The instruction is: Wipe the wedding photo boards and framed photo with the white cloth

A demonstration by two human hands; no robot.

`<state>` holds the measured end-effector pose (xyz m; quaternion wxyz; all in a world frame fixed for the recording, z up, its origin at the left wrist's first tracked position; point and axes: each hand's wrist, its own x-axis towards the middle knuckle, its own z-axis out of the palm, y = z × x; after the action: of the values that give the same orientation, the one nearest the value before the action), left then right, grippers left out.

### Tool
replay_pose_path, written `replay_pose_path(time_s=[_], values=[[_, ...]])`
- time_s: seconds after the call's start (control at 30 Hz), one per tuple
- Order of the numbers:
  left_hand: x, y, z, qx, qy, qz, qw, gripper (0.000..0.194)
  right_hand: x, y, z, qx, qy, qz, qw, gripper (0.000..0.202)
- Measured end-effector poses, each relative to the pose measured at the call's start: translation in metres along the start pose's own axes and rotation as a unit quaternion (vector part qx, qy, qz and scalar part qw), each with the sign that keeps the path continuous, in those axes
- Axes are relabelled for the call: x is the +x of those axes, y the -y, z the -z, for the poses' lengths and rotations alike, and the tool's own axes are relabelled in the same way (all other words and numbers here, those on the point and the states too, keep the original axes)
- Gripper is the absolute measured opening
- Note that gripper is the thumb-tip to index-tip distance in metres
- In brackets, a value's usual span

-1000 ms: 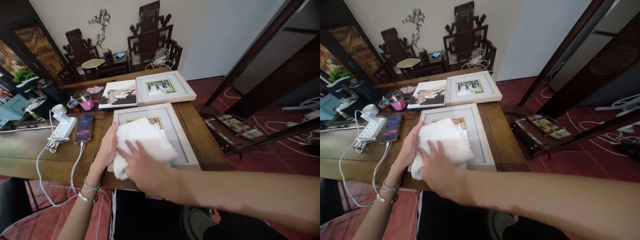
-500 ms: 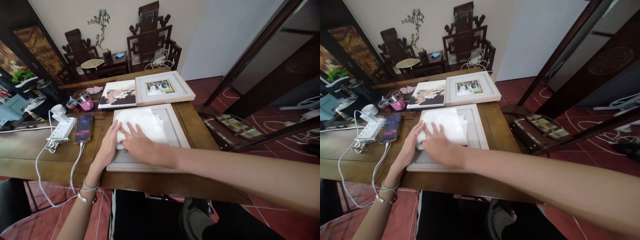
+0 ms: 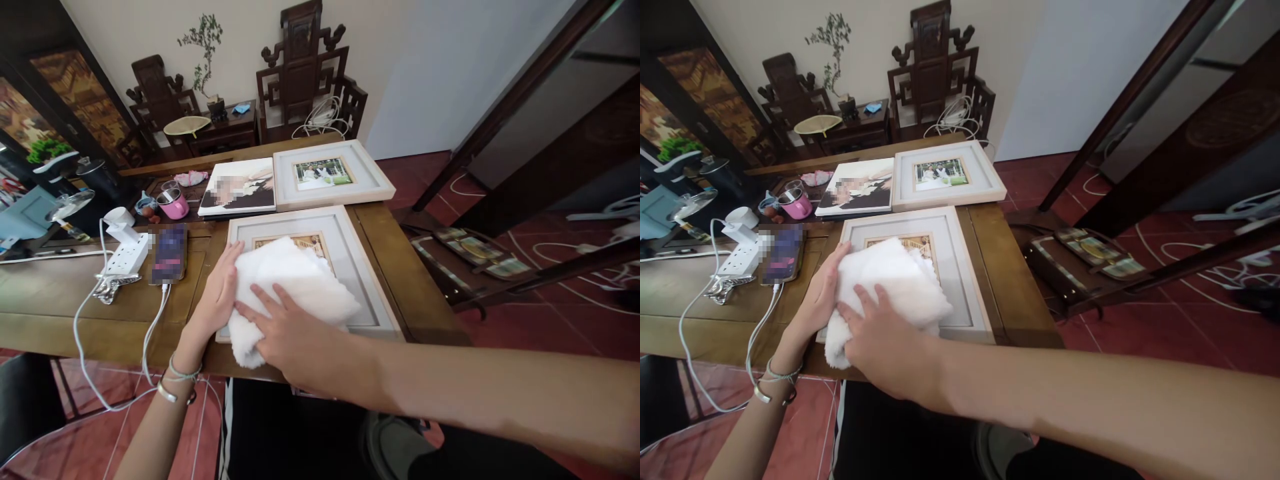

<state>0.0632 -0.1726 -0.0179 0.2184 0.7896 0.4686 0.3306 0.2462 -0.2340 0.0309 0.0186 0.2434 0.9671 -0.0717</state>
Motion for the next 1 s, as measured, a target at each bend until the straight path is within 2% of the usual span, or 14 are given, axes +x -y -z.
replay_pose_path(time_s=[0.1,0.23,0.33,0.37,0.43,0.5,0.57,0.63,0.7,0.77,0.9,1.0], values=[[0.001,0.000,0.000,0.015,0.007,0.008,1.000,0.055,-0.010,0.008,0.009,0.020,0.039,-0.017,0.999,0.037],[0.001,0.002,-0.002,0.028,0.004,-0.002,1.000,0.051,-0.020,0.010,0.022,0.056,0.111,-0.142,0.982,0.022],[0.002,0.002,-0.005,0.030,-0.010,0.001,1.000,0.048,-0.023,0.012,0.023,0.065,0.152,-0.179,0.970,0.025],[0.002,0.001,-0.006,0.028,-0.017,0.007,0.999,0.047,-0.022,0.014,0.021,0.053,0.139,-0.178,0.973,0.024],[0.003,0.000,-0.007,0.018,-0.036,0.027,0.999,0.045,-0.017,0.023,0.013,0.015,0.073,-0.154,0.985,0.019],[0.004,-0.002,-0.007,-0.006,-0.059,0.054,0.997,0.043,-0.007,0.033,0.006,-0.020,-0.013,-0.096,0.995,0.020],[0.005,-0.002,-0.005,-0.037,-0.072,0.077,0.994,0.041,0.005,0.043,0.003,-0.031,-0.050,-0.045,0.997,0.024],[0.006,-0.003,-0.003,-0.058,-0.067,0.088,0.992,0.039,0.016,0.049,0.005,-0.027,-0.028,-0.024,0.999,0.029],[0.006,-0.002,-0.001,-0.061,-0.055,0.092,0.992,0.038,0.023,0.052,0.008,-0.019,-0.002,-0.030,0.999,0.032],[0.006,-0.001,-0.001,-0.050,-0.045,0.093,0.993,0.037,0.025,0.051,0.010,-0.016,-0.001,-0.039,0.999,0.031],[0.004,0.002,-0.006,-0.007,-0.043,0.066,0.997,0.035,0.017,0.049,0.006,-0.007,-0.022,-0.071,0.997,0.024],[0.003,0.003,-0.008,0.026,-0.040,0.026,0.999,0.034,0.001,0.045,-0.001,0.006,-0.017,-0.139,0.990,0.021]])
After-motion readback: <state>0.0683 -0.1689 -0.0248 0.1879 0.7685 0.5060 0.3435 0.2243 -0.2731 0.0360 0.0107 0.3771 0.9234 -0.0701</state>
